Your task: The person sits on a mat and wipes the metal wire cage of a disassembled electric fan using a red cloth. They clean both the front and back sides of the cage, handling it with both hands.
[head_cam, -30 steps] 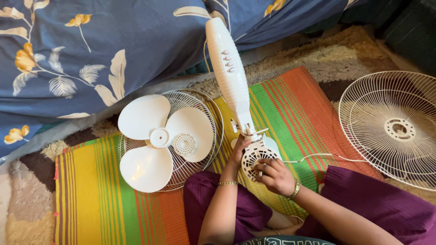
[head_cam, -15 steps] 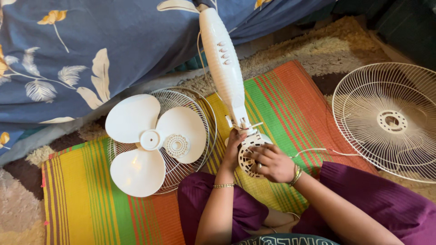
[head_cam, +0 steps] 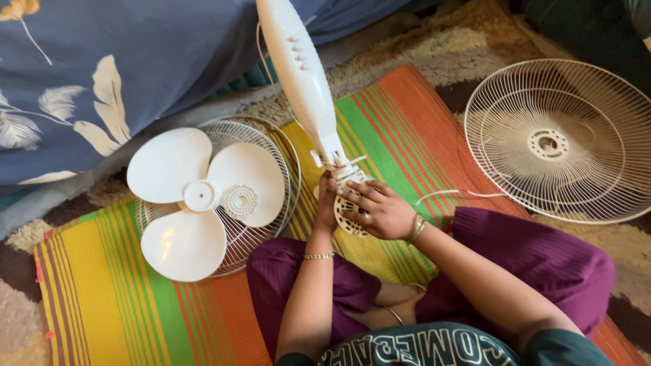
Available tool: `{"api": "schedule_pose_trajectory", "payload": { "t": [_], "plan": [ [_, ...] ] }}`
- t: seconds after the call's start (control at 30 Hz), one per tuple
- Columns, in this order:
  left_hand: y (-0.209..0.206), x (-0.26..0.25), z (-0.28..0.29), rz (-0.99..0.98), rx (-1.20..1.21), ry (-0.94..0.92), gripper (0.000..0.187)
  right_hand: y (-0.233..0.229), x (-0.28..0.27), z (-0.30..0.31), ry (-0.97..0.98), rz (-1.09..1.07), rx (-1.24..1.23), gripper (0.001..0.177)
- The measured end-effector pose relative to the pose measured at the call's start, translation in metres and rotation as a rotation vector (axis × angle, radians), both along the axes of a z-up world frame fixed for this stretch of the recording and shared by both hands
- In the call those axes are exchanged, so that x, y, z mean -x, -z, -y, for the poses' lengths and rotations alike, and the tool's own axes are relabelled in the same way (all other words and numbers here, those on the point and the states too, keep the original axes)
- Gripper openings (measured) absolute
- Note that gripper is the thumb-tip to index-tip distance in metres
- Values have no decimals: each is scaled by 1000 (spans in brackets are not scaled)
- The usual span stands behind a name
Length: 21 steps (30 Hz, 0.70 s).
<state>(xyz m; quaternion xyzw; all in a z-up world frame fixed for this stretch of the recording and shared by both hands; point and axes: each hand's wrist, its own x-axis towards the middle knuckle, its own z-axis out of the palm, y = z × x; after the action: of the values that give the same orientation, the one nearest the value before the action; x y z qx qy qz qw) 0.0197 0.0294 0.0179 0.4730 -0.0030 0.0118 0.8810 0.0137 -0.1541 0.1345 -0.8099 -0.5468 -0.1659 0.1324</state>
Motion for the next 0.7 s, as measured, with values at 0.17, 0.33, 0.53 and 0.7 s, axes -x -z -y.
{"api": "schedule_pose_trajectory", "payload": {
  "t": [0.17, 0.33, 0.53, 0.7],
  "plan": [
    [19, 2, -5, 37, -16, -54, 81, 1, 8, -1, 4, 11, -9, 36],
    [25, 10, -12, -27, 99, -47, 73, 1, 16, 8, -54, 15, -62, 35],
    [40, 20, -11, -286, 138, 128, 74, 7, 23, 7, -33, 20, -178, 33],
    [12, 40, -7, -143, -130, 143, 78, 10, 28, 12, 20, 54, -296, 36]
  ]
}}
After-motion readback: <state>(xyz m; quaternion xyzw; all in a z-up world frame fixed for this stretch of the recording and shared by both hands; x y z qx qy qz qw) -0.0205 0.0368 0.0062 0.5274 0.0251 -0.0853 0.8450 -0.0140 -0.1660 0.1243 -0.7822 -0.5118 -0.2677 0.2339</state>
